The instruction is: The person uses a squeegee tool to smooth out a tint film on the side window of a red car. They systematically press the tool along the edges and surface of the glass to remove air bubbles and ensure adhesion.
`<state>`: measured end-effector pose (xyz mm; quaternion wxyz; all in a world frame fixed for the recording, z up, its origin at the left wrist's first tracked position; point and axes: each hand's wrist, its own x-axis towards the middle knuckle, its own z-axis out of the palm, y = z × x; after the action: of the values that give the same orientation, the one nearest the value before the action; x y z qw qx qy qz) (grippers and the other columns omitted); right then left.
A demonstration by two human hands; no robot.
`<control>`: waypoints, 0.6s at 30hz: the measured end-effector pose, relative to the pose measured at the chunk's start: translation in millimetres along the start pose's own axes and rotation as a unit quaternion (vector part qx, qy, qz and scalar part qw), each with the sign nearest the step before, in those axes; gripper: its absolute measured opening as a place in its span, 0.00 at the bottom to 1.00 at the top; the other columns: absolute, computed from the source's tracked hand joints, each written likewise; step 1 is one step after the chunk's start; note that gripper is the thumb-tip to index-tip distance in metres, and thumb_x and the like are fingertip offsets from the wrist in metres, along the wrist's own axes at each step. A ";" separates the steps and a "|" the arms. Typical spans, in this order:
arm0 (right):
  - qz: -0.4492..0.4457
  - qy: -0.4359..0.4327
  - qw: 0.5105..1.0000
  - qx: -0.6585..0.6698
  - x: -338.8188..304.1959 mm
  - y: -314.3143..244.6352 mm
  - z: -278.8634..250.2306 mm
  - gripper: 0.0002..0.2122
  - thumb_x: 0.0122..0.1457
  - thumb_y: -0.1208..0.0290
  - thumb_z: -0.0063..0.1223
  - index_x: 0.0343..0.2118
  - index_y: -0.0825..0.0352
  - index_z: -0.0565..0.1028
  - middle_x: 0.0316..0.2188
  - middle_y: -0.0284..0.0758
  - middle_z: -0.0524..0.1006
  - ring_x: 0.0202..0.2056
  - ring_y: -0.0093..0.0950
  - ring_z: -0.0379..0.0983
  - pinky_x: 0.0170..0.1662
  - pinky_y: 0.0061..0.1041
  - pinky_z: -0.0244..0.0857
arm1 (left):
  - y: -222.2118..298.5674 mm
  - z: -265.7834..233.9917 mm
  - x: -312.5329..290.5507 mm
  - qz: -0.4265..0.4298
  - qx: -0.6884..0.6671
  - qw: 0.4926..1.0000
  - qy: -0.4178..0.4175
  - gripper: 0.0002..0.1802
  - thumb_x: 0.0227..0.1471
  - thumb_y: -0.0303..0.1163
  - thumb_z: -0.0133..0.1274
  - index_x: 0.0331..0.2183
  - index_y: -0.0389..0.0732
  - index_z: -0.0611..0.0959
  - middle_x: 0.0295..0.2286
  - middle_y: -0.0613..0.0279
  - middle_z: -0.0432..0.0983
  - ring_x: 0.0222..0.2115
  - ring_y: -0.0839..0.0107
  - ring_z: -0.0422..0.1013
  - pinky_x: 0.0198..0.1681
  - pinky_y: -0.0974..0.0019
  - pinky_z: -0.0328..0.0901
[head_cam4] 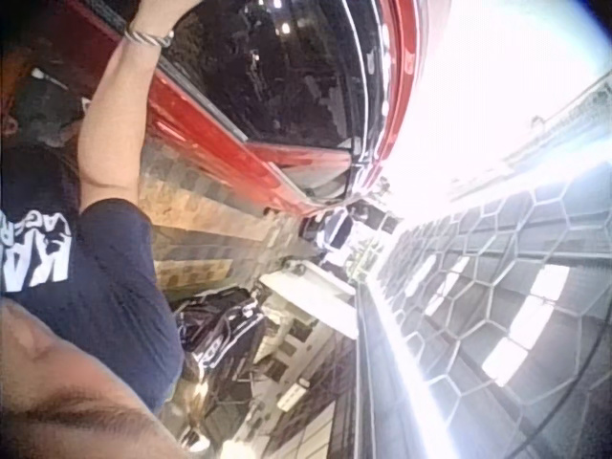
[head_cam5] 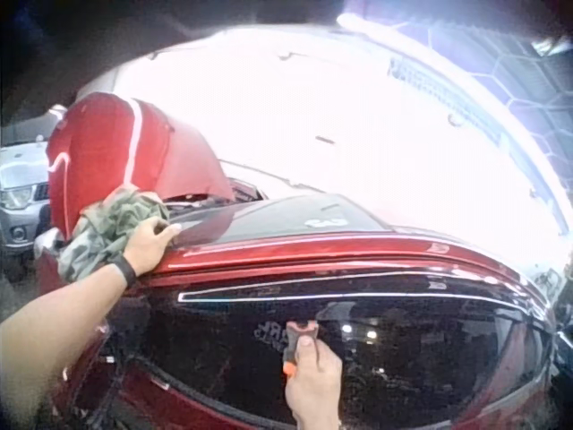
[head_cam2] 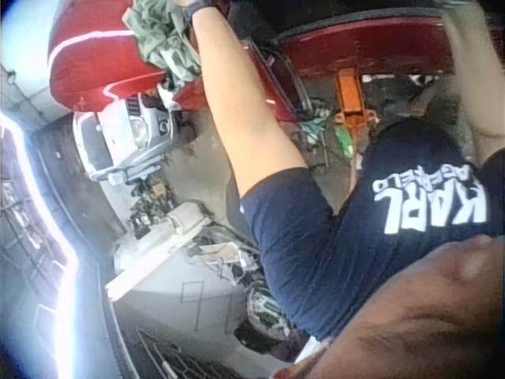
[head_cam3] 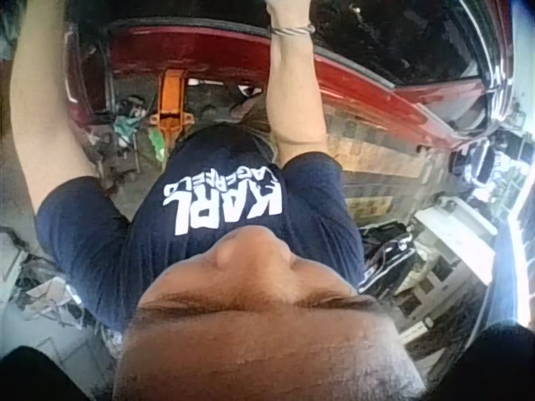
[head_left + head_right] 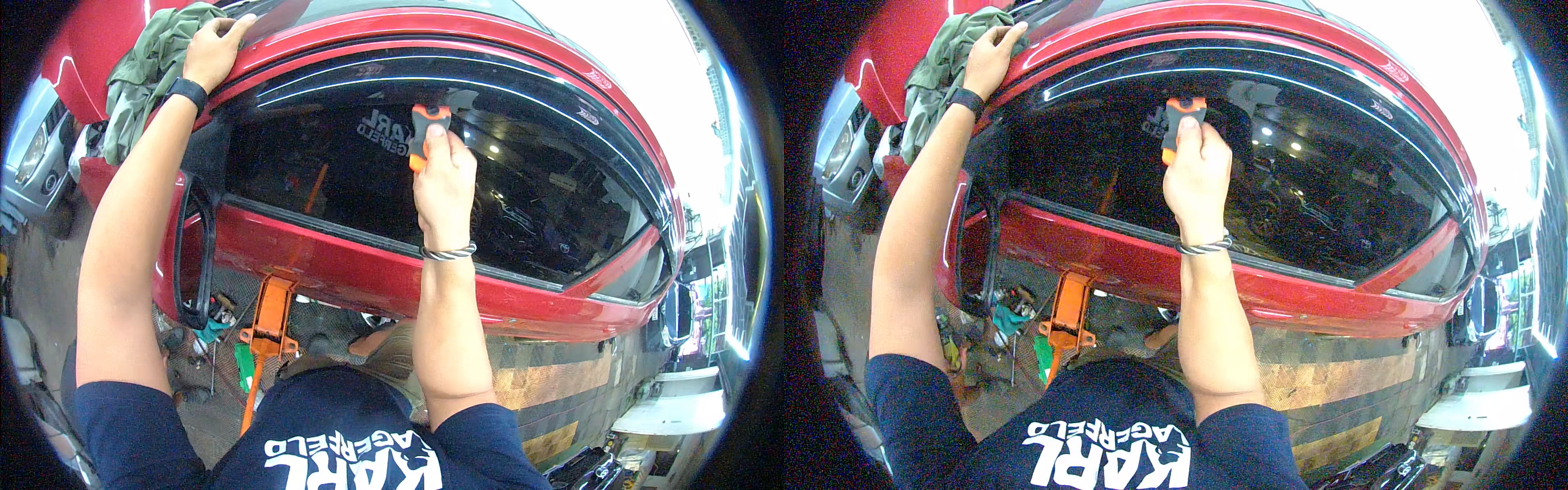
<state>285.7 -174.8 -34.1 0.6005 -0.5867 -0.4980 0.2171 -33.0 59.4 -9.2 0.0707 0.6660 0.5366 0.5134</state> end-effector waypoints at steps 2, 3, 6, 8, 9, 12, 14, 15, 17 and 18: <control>-0.013 -0.004 0.999 -0.051 -20.2 -2.8 -2.5 0.18 0.70 0.59 0.43 0.32 0.72 0.75 0.20 0.34 0.73 0.22 0.23 0.68 0.27 0.28 0.64 | -1.9 -2.7 -1.1 -0.006 -0.002 1.000 0.001 0.38 0.52 0.62 0.55 0.44 0.33 0.84 0.42 0.47 0.82 0.45 0.58 0.77 0.52 0.62 0.67; -0.033 -0.011 0.996 -0.083 -35.0 11.4 -8.4 0.19 0.71 0.58 0.41 0.31 0.68 0.76 0.22 0.29 0.71 0.24 0.19 0.64 0.27 0.25 0.59 | -1.7 -2.4 -1.5 -0.005 -0.008 1.000 -0.003 0.38 0.52 0.62 0.55 0.44 0.33 0.84 0.42 0.47 0.82 0.45 0.58 0.77 0.52 0.62 0.67; 0.015 -0.031 0.996 -0.083 -100.0 67.0 -27.2 0.19 0.71 0.57 0.41 0.33 0.70 0.75 0.23 0.26 0.69 0.27 0.18 0.60 0.29 0.26 0.58 | 3.5 3.7 -4.6 0.001 -0.015 1.000 -0.001 0.38 0.52 0.62 0.54 0.44 0.33 0.84 0.42 0.46 0.82 0.45 0.57 0.77 0.52 0.61 0.67; 0.057 -0.040 0.996 -0.059 -134.5 115.0 -39.6 0.18 0.71 0.58 0.41 0.32 0.69 0.74 0.22 0.26 0.68 0.27 0.18 0.58 0.29 0.24 0.56 | 1.2 6.6 -3.4 0.010 -0.018 1.000 0.003 0.38 0.53 0.62 0.54 0.44 0.33 0.84 0.42 0.46 0.81 0.45 0.56 0.77 0.52 0.60 0.67; 0.072 -0.031 0.995 -0.056 -138.3 111.7 -37.0 0.18 0.71 0.59 0.42 0.32 0.69 0.75 0.22 0.26 0.68 0.27 0.18 0.58 0.29 0.24 0.55 | 4.8 3.1 -4.1 0.007 -0.009 1.000 -0.003 0.38 0.53 0.62 0.53 0.44 0.34 0.84 0.42 0.46 0.81 0.45 0.55 0.77 0.52 0.60 0.67; 0.015 -0.050 0.991 -0.120 -112.8 88.4 -35.6 0.17 0.71 0.60 0.41 0.40 0.69 0.77 0.21 0.31 0.70 0.25 0.21 0.64 0.29 0.27 0.62 | -4.0 8.2 -0.8 0.010 -0.016 1.000 -0.005 0.38 0.53 0.62 0.53 0.44 0.34 0.84 0.42 0.46 0.81 0.45 0.55 0.77 0.52 0.60 0.67; -0.002 -0.068 0.997 -0.046 -69.4 43.3 -20.3 0.18 0.71 0.58 0.41 0.41 0.69 0.78 0.21 0.28 0.69 0.22 0.18 0.63 0.24 0.22 0.59 | -6.8 6.2 1.8 0.013 -0.003 1.000 0.002 0.35 0.55 0.60 0.54 0.43 0.34 0.84 0.40 0.48 0.82 0.42 0.60 0.77 0.50 0.63 0.67; -0.029 -0.042 0.998 -0.045 -46.6 20.4 -9.6 0.18 0.71 0.58 0.41 0.40 0.69 0.79 0.20 0.28 0.69 0.21 0.18 0.63 0.25 0.23 0.59 | -8.0 4.6 0.0 0.014 0.007 1.000 0.004 0.34 0.55 0.59 0.54 0.43 0.34 0.84 0.39 0.50 0.82 0.41 0.63 0.77 0.49 0.64 0.66; -0.040 -0.015 0.999 -0.025 -12.5 -15.5 1.0 0.17 0.70 0.60 0.43 0.38 0.70 0.79 0.20 0.30 0.73 0.22 0.19 0.65 0.26 0.25 0.61 | -1.6 0.2 -3.7 0.003 0.012 1.000 -0.009 0.34 0.55 0.59 0.54 0.42 0.34 0.85 0.39 0.50 0.82 0.41 0.63 0.77 0.50 0.64 0.66; 0.021 -0.010 1.000 -0.001 1.0 -16.3 2.7 0.17 0.70 0.60 0.43 0.35 0.70 0.78 0.22 0.31 0.74 0.22 0.19 0.66 0.27 0.25 0.62 | 0.9 -0.5 -1.5 -0.002 0.010 1.000 -0.011 0.34 0.55 0.59 0.54 0.42 0.34 0.85 0.39 0.50 0.82 0.41 0.63 0.77 0.50 0.64 0.66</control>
<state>278.5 -176.2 -19.2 0.5906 -0.5950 -0.4919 0.2349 -32.6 57.7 -9.3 0.0707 0.6712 0.5422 0.5005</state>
